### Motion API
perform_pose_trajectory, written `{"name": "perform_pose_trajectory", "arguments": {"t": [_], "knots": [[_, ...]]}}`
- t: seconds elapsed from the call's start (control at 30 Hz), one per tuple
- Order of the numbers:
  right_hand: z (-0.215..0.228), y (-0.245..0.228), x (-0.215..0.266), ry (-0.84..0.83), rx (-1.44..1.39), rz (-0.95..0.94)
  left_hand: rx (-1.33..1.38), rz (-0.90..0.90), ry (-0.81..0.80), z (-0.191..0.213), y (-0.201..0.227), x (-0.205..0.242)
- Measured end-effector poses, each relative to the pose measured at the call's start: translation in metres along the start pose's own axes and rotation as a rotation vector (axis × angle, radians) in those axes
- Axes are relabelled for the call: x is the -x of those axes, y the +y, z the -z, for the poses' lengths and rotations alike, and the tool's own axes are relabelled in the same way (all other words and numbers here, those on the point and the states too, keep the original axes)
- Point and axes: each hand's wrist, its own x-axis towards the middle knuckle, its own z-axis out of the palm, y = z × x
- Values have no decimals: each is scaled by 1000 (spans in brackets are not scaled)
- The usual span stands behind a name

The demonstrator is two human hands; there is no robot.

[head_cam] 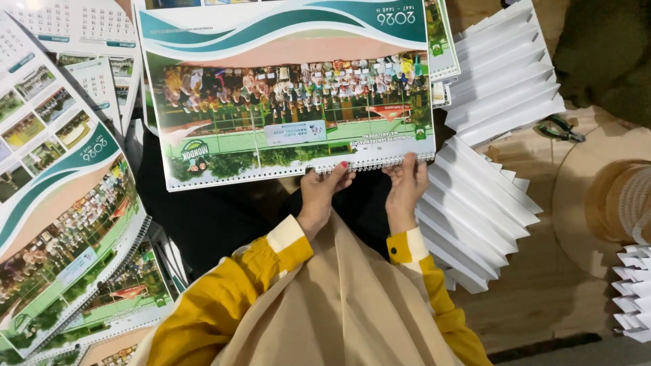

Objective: The person sits and assembles wall calendars by hand. They pick up a stack of printed calendar pages, align them, and insert a metal spiral binding wire through the pre-punched holes along the top edge. They then close the spiral to secure the pages together and place the finished calendar on a growing stack.

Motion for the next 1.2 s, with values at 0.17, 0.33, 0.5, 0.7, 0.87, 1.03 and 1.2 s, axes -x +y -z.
{"name": "perform_pose_trajectory", "arguments": {"t": [0.17, 0.33, 0.5, 0.7, 0.87, 1.03, 1.2], "knots": [[-5, -7, 3, 4, 2, -115, -34, 2, 38, 8, -13, -19], [-9, -6, 7, 18, 75, -91, -57, -18, 69, 17, -22, -24], [-3, -10, 5, 18, 74, -49, -63, 6, 1, 15, -12, -16], [1, -10, -4, 1, 108, -86, -74, 133, 4, 5, 8, -11], [-2, -11, -3, 3, 100, -148, 20, 211, -24, 11, 4, -19], [-8, -17, 2, 15, 125, -107, 15, 235, -40, 3, 15, -12], [-6, -16, 2, 21, 94, -90, -51, 181, -84, 1, 20, -5]]}}
